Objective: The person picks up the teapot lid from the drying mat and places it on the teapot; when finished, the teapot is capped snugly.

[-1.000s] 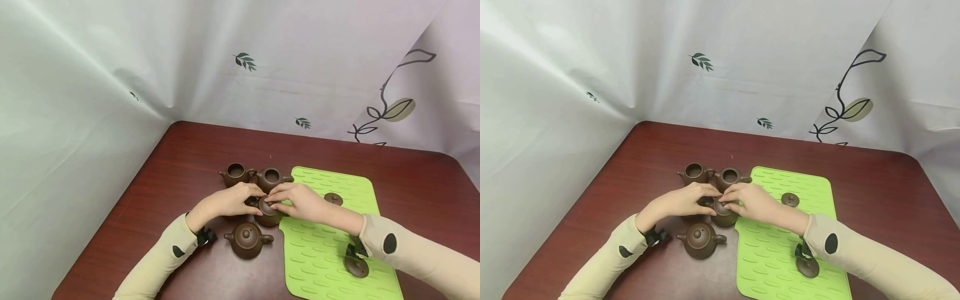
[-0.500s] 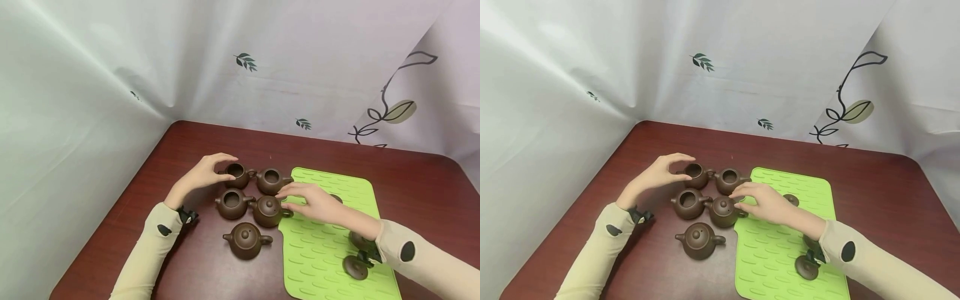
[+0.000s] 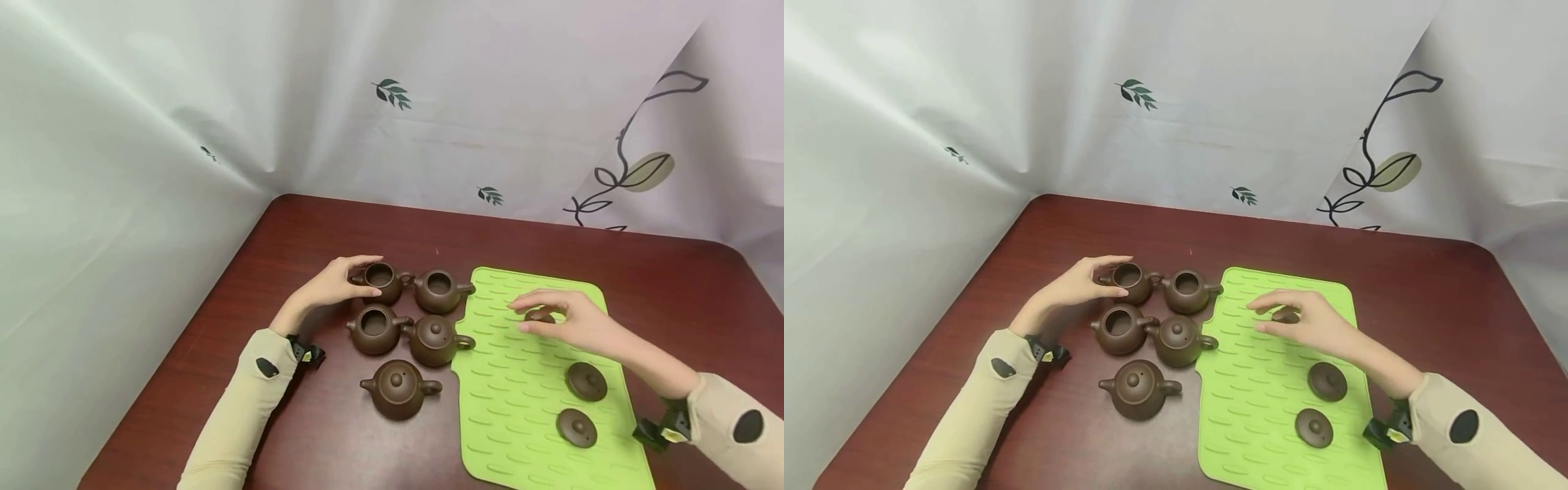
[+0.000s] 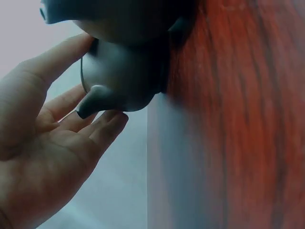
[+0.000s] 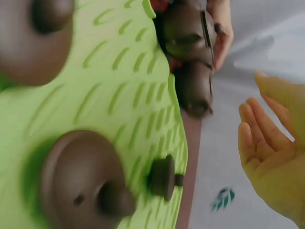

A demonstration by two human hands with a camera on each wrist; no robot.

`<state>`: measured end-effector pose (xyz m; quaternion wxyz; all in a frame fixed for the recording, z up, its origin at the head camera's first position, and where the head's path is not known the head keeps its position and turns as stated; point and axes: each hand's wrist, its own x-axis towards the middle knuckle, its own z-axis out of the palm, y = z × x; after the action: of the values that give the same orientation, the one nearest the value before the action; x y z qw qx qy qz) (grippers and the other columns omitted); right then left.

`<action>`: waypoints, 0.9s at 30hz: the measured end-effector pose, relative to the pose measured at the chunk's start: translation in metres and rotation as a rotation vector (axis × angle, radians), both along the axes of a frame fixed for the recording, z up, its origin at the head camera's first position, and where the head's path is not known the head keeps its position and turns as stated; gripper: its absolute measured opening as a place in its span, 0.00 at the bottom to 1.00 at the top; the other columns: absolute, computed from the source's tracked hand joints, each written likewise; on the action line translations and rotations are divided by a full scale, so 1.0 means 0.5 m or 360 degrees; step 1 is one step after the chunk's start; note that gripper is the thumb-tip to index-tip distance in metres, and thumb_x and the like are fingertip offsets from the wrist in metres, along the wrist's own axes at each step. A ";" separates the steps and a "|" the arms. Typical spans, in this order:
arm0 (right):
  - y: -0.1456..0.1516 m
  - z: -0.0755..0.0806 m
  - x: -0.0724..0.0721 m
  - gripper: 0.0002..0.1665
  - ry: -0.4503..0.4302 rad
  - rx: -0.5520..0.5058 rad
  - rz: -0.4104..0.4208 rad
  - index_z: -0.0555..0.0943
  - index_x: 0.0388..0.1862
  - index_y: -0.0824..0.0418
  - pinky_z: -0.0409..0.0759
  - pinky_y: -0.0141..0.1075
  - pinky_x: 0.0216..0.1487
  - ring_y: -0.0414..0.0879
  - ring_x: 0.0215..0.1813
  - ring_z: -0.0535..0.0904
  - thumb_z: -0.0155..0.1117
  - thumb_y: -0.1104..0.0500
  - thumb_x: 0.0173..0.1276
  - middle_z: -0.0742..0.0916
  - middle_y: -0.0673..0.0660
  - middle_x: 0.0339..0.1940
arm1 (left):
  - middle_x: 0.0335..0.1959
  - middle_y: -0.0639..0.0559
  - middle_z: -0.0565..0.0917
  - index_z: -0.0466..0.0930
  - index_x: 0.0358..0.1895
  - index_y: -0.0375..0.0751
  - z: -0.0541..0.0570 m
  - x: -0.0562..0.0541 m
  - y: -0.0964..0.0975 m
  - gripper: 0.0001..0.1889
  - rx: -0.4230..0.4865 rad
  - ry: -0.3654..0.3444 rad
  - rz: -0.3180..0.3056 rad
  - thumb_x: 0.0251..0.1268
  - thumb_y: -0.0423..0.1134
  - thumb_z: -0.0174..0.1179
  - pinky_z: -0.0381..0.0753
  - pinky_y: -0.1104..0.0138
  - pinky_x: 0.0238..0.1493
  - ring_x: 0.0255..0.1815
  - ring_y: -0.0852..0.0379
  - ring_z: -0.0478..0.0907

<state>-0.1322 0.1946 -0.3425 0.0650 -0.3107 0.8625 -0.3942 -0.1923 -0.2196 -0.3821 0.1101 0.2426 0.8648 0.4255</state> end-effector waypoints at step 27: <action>0.196 -0.089 0.096 0.14 -0.0297 0.0143 -0.0082 0.82 0.44 0.52 0.77 0.27 0.39 0.28 0.47 0.78 0.69 0.60 0.57 0.82 0.43 0.49 | 0.61 0.48 0.74 0.69 0.65 0.44 0.005 -0.002 -0.003 0.35 -0.0136 0.0026 0.0017 0.52 0.48 0.69 0.69 0.54 0.60 0.63 0.52 0.70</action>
<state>-0.0842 0.2928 -0.3870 0.1489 -0.2470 0.8772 -0.3838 -0.1935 -0.2209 -0.3795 0.1109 0.2365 0.8844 0.3867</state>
